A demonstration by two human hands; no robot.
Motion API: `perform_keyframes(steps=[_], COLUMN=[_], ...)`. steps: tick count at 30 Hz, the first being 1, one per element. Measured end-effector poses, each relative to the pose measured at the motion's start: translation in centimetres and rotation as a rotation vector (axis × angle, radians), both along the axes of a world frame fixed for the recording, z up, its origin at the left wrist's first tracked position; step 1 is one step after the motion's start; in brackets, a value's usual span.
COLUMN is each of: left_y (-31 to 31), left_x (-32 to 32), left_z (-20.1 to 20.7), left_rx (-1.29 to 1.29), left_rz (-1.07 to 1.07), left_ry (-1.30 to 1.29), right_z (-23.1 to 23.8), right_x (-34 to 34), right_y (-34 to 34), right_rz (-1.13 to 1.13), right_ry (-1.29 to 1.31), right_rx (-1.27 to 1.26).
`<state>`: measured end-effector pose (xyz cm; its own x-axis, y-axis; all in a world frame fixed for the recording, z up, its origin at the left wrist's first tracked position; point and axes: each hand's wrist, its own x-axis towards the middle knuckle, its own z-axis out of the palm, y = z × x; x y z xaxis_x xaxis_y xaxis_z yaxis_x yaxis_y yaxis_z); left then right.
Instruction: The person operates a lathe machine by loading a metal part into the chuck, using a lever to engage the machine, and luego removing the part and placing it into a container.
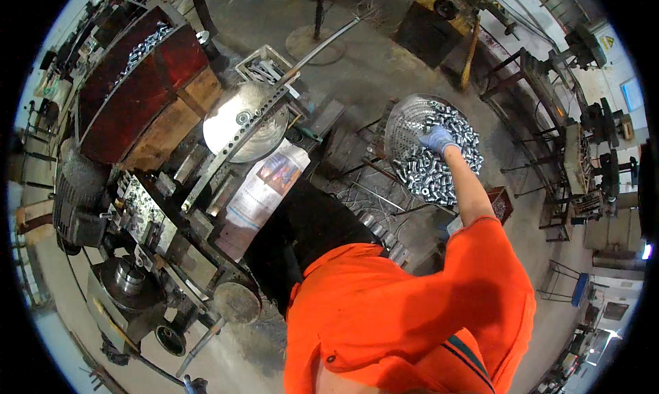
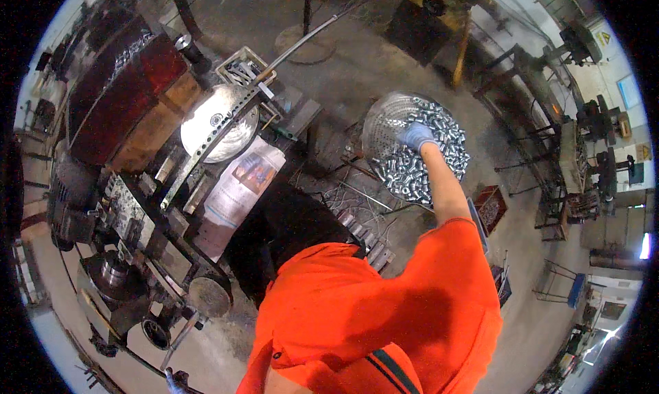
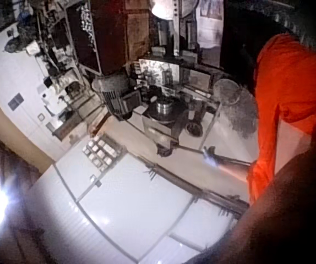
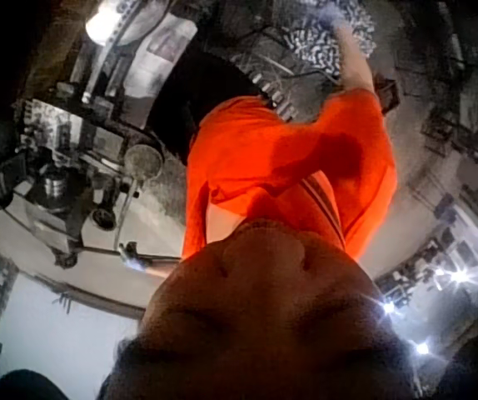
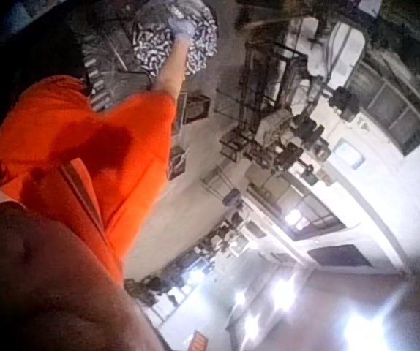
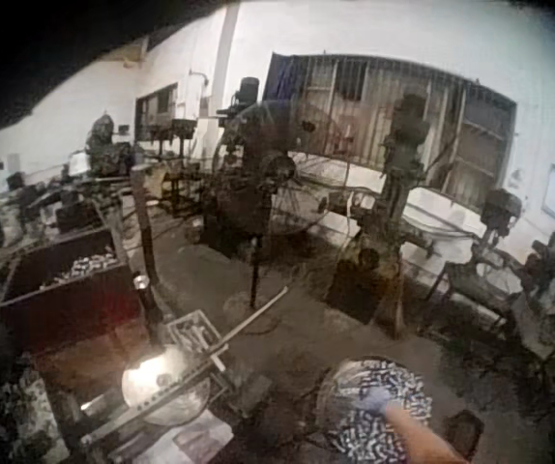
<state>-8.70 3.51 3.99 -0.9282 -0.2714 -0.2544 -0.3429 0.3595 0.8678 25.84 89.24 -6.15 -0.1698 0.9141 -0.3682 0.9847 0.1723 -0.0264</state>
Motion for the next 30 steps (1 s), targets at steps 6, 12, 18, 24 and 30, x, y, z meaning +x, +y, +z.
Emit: perform_keyframes(steps=[6,12,18,24,30], left_y=[-0.8,-0.1,-1.2,-1.2,-3.2], left_x=[-0.7,-0.4,-0.7,-1.1,-1.5], left_z=[-0.8,-0.2,-0.7,-1.1,-2.8], left_rx=[0.024,-0.013,-0.042,-0.052,-0.028], left_rz=[0.064,0.056,0.096,0.029,0.118], left_ry=[-0.043,-0.080,-0.116,-0.065,-0.069], right_z=[-2.5,-3.8,-6.8,-8.4,-4.0], right_x=[0.7,1.7,2.2,3.5,-1.1], right_y=[2.0,4.9,7.8,8.3,4.7], right_rz=[-0.067,-0.094,0.164,0.239,0.270], right_ry=[0.002,0.028,-0.032,0.144,-0.016], right_rx=[0.038,-0.034,-0.125,-0.258,-0.272])
